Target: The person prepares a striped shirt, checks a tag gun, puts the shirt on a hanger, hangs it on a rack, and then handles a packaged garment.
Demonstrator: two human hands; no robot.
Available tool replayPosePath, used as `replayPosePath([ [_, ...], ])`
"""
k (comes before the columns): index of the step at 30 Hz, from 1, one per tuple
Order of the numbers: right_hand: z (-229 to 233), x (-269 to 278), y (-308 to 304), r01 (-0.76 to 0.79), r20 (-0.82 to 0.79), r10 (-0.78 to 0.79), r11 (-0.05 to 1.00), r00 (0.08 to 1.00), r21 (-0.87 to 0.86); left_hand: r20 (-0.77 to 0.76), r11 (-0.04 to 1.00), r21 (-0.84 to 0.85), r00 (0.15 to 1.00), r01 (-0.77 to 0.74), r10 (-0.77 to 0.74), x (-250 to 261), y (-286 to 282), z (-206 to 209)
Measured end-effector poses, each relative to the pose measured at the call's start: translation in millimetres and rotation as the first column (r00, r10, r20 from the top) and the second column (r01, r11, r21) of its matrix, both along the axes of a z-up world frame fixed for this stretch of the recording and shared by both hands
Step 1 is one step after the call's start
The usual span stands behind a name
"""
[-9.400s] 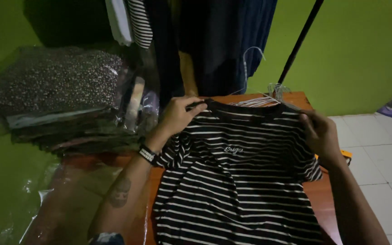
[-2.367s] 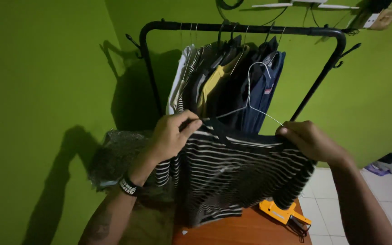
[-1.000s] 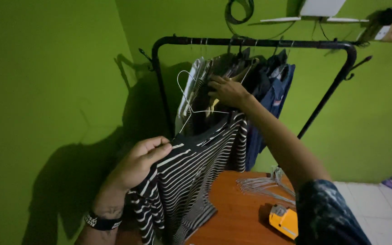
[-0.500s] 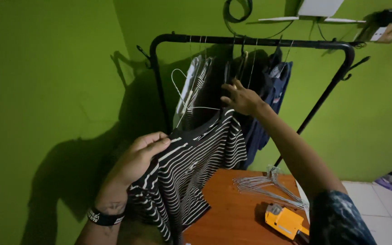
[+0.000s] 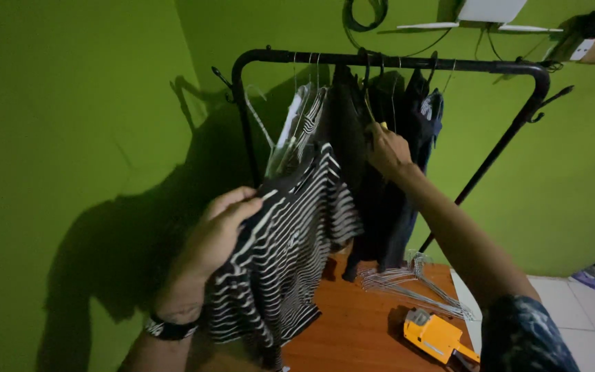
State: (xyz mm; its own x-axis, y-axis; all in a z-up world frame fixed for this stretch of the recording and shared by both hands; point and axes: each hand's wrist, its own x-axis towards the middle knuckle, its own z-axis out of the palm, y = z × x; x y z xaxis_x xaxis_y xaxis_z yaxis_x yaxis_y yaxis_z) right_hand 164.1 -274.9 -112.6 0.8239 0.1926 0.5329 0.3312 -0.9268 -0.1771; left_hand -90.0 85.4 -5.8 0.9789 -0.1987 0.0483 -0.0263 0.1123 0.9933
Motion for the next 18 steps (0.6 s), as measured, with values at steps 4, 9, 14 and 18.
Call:
replayPosePath([
  [4, 6, -6, 13, 0.054, 0.071, -0.062, 0.991, 0.996, 0.120, 0.080, 0.999, 0.042, 0.997, 0.009, -0.012, 0, -28, 10],
  [9, 16, -8, 17, 0.134, 0.062, -0.142, 0.984, 0.988, 0.120, 0.299, 0.988, 0.156, 0.953, 0.007, -0.054, 27, -61, 5],
  [14, 23, -20, 18, 0.119, 0.096, -0.140, 0.974, 0.985, 0.195, 0.450, 0.967, 0.250, 0.890, -0.042, -0.077, 61, -85, -7],
  [18, -3, 6, 10, 0.206, 0.039, -0.220, 0.951, 0.975, 0.230, 0.608, 0.942, 0.290, 0.793, -0.167, -0.047, 96, -98, -33],
])
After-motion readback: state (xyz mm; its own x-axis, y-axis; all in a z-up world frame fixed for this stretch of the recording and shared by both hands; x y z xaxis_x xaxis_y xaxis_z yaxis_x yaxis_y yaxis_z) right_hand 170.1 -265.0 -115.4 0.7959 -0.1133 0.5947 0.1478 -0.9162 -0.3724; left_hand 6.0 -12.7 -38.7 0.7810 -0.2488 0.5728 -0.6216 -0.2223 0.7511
